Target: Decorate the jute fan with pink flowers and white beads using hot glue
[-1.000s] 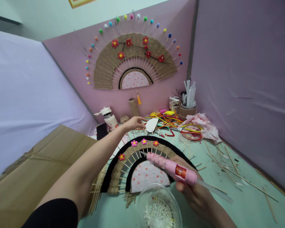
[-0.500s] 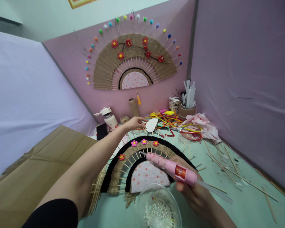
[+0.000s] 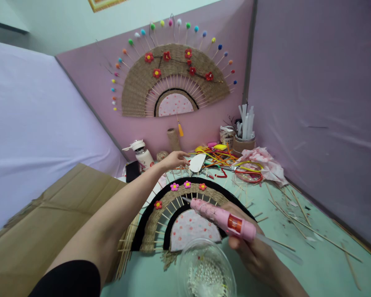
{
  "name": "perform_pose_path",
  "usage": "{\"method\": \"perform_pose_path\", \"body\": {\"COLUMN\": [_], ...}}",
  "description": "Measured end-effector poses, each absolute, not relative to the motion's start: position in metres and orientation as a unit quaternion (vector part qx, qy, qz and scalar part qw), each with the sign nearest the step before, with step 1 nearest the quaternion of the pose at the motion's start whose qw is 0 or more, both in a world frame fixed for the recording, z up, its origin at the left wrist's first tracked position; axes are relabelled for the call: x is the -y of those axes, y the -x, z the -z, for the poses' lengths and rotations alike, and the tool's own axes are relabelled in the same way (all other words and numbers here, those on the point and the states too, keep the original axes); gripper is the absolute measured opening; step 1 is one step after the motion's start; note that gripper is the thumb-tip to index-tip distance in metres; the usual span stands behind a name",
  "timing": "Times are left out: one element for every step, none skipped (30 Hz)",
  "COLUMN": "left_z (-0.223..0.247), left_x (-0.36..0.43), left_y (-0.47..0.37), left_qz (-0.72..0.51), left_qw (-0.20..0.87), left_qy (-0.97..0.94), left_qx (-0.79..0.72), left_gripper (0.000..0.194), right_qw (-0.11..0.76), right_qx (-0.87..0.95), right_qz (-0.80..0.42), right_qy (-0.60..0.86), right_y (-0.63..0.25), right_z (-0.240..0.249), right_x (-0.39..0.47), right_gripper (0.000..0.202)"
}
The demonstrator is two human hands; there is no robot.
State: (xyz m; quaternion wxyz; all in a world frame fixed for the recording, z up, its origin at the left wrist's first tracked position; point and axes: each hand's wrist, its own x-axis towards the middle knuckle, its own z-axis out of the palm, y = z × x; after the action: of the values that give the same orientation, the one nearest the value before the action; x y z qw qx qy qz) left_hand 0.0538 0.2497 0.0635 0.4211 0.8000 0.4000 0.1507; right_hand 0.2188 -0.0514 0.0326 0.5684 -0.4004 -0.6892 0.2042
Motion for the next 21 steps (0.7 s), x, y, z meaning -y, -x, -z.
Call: {"method": "perform_pose_path", "body": {"left_z": [-0.064, -0.065, -0.066, -0.067, -0.068, -0.068, -0.068, -0.069, -0.069, -0.069, -0.07, -0.07, -0.07, -0.071, -0.071, -0.072, -0.072, -0.072, -0.072, -0.071, -0.071], "left_x": [-0.248, -0.246, -0.245, -0.243, -0.242, -0.24, -0.239, -0.239, -0.238, -0.238, -0.237, -0.237, -0.236, -0.236, -0.236, -0.235, -0.235, -0.235, -0.235, -0.236, -0.236], "left_y": [-0.054, -0.054, -0.054, -0.054, -0.055, -0.055, -0.055, -0.055, -0.055, -0.055, -0.055, -0.055, -0.055, -0.055, -0.055, -0.055, -0.055, -0.055, -0.055, -0.055, -0.055], "left_qz": [-0.159, -0.167, -0.173, -0.177, -0.178, -0.179, -0.179, -0.179, -0.18, -0.18, -0.179, -0.178, -0.176, -0.174, -0.172, -0.17, -0.169, -0.168, -0.169, -0.17, -0.171], "left_qw": [0.418, 0.415, 0.414, 0.413, 0.411, 0.408, 0.404, 0.4, 0.397, 0.394, 0.393, 0.393, 0.394, 0.394, 0.395, 0.395, 0.395, 0.395, 0.395, 0.395, 0.397], "left_qy": [-0.8, -0.8, -0.8, -0.799, -0.799, -0.799, -0.801, -0.803, -0.805, -0.807, -0.808, -0.809, -0.809, -0.809, -0.809, -0.809, -0.809, -0.809, -0.809, -0.808, -0.807], "left_qx": [-0.399, -0.398, -0.399, -0.4, -0.402, -0.404, -0.404, -0.404, -0.403, -0.401, -0.401, -0.4, -0.4, -0.4, -0.4, -0.401, -0.401, -0.402, -0.402, -0.402, -0.402], "left_gripper": [0.046, 0.044, 0.043, 0.042, 0.041, 0.04, 0.039, 0.038, 0.037, 0.036, 0.036, 0.036, 0.037, 0.037, 0.038, 0.039, 0.039, 0.039, 0.039, 0.039, 0.038], "right_qw": [0.566, 0.563, 0.563, 0.564, 0.567, 0.569, 0.571, 0.572, 0.573, 0.571, 0.57, 0.568, 0.568, 0.568, 0.567, 0.566, 0.565, 0.563, 0.563, 0.564, 0.567], "right_qx": [0.69, 0.69, 0.689, 0.687, 0.686, 0.685, 0.686, 0.688, 0.689, 0.692, 0.693, 0.694, 0.692, 0.691, 0.69, 0.69, 0.69, 0.69, 0.69, 0.689, 0.686], "right_qz": [-0.216, -0.228, -0.237, -0.242, -0.244, -0.245, -0.243, -0.241, -0.237, -0.236, -0.234, -0.234, -0.235, -0.237, -0.238, -0.24, -0.24, -0.24, -0.24, -0.239, -0.239], "right_qy": [0.396, 0.393, 0.39, 0.389, 0.386, 0.383, 0.38, 0.377, 0.375, 0.374, 0.375, 0.376, 0.378, 0.38, 0.382, 0.383, 0.384, 0.385, 0.387, 0.388, 0.388], "right_y": [-0.219, -0.219, -0.219, -0.219, -0.219, -0.219, -0.219, -0.219, -0.219, -0.219, -0.219, -0.219, -0.219, -0.219, -0.219, -0.219, -0.219, -0.219, -0.219, -0.219, -0.219], "right_z": [-0.033, -0.032, -0.032, -0.032, -0.032, -0.032, -0.032, -0.032, -0.033, -0.033, -0.033, -0.033, -0.033, -0.033, -0.033, -0.033, -0.033, -0.033, -0.033, -0.033, -0.033], "right_x": [0.051, 0.051, 0.051, 0.051, 0.051, 0.052, 0.052, 0.052, 0.052, 0.052, 0.052, 0.051, 0.051, 0.051, 0.051, 0.051, 0.051, 0.051, 0.052, 0.052, 0.052], "right_gripper": [0.048, 0.047, 0.047, 0.046, 0.046, 0.046, 0.045, 0.044, 0.044, 0.043, 0.043, 0.044, 0.044, 0.045, 0.046, 0.046, 0.046, 0.047, 0.047, 0.047, 0.047]}}
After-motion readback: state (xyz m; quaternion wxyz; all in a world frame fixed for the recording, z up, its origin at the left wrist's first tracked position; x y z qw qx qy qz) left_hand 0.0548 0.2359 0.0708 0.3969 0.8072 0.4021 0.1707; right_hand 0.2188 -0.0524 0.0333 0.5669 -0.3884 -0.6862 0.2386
